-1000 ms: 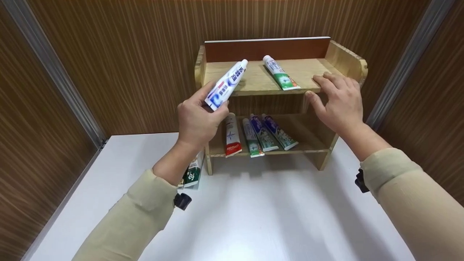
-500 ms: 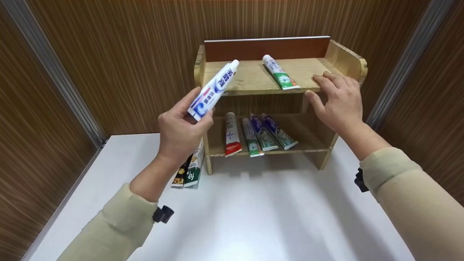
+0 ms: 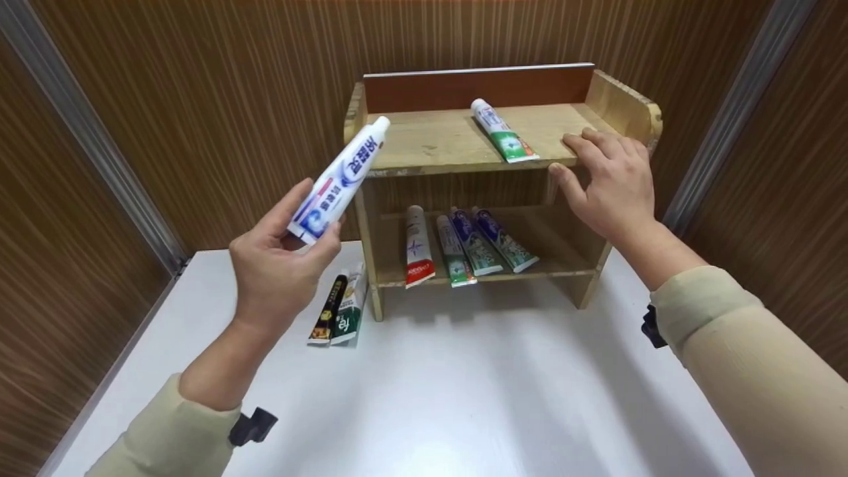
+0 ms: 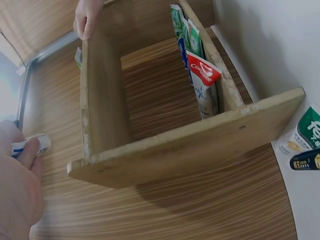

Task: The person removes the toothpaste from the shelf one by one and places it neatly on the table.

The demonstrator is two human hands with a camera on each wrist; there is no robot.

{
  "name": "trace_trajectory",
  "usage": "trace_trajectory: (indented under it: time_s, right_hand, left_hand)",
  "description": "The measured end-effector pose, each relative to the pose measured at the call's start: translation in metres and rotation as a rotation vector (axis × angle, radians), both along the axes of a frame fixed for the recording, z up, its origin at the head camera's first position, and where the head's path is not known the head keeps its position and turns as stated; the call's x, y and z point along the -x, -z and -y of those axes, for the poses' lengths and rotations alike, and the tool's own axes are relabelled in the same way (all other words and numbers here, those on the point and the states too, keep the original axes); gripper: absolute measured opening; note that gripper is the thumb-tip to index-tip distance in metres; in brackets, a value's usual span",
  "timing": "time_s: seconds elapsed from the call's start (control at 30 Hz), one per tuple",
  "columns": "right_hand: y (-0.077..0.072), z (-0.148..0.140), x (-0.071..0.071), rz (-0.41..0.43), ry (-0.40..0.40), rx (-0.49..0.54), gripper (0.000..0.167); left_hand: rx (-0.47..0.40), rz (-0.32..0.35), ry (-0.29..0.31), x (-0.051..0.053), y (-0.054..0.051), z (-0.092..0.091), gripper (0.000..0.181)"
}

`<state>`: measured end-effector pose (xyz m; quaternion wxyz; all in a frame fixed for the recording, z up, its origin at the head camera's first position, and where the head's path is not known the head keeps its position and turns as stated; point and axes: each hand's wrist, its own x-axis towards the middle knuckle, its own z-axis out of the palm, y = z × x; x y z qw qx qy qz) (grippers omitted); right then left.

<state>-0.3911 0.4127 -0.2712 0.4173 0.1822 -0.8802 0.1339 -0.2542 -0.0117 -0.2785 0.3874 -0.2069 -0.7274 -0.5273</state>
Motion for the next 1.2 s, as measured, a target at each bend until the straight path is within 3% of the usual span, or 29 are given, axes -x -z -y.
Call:
trace_trajectory:
  time_s: [0.3,0.5,0.93,1.2]
  right_hand:
    - [0.0,0.002,-0.001,0.002,-0.006,0.01,0.052]
    - [-0.001,0.002,0.0,-0.006,-0.01,0.014,0.052]
    - [0.0,0.002,0.002,-0.001,-0.007,0.01,0.052]
    - [-0.001,0.003,-0.001,0.017,0.008,0.009,0.054]
  left_hand:
    - [-0.025,-0.01,-0.087,-0.014,0.0,0.023,0.059]
    - [-0.051,0.014,-0.142,-0.017,0.001,0.038,0.059]
    - [-0.089,0.145,-0.215,-0.002,0.029,0.074,0.06]
    - [-0.09,0.217,-0.234,0.01,0.05,0.085,0.059]
